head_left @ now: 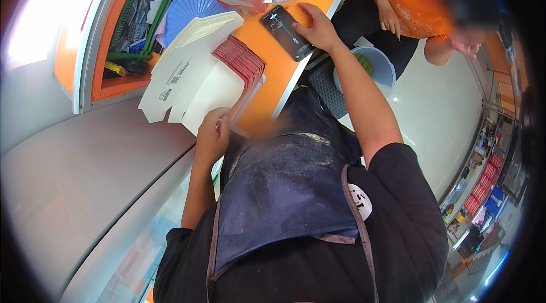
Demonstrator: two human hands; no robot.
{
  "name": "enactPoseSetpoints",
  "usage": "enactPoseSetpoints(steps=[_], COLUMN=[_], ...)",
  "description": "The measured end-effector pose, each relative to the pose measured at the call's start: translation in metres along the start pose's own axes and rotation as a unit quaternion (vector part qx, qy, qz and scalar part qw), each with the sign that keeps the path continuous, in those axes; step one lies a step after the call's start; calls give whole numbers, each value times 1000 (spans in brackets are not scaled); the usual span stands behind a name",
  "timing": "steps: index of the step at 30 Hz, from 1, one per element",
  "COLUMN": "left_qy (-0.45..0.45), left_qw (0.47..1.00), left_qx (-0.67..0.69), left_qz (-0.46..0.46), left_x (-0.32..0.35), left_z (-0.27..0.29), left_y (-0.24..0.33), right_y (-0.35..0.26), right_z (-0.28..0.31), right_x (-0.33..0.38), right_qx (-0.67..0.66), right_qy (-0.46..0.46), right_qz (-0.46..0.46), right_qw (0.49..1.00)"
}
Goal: The person folds flat cardboard pieces into small red and white boxes labeled 'SI PAMAN' and stacks them on the counter. The person repeatedly picks up a flat piece, folds the sides, and closes the box.
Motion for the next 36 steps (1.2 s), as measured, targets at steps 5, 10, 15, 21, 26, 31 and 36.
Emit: enactPoseSetpoints(steps=[5,10,15,21,26,31,36], left_qy=[11,24,24,27,25,26,27], left_qw=[1000,999,1000,1000,1000,999,999], left_qx=[4,14,13,6,6,20,16], left_qz=[-4,-22,-14,-10,-11,-8,-9], left_x=[1,0,0,1,0,-1,0], left_z=[0,-2,-1,-1,-1,-3,-3], left_y=[0,-7,-1,-1,1,-5,-5], right_y=[11,7,6,-1,-3,-3,-8], right_z=[0,17,18,16,16,10,5], right_x=[-10,1,-2,-3,-4,-7,-10], right_qx=[-90,-131,-148,-104,-96,-58,-39], right_qy=[-1,-86,-126,-142,-114,-74,-56], right_qz=[-115,-45,-57,-19,4,0,-29], right_qw=[989,987,979,984,989,996,997])
Point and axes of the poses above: each hand's wrist, its own x-axis away from the middle knuckle, its own z-axis out of the back of the hand, y = z × x, the point moved 6 cm from there along -x, towards the middle knuckle, and after that the axes turned 13 degrees about z, right-handed, at the moved point
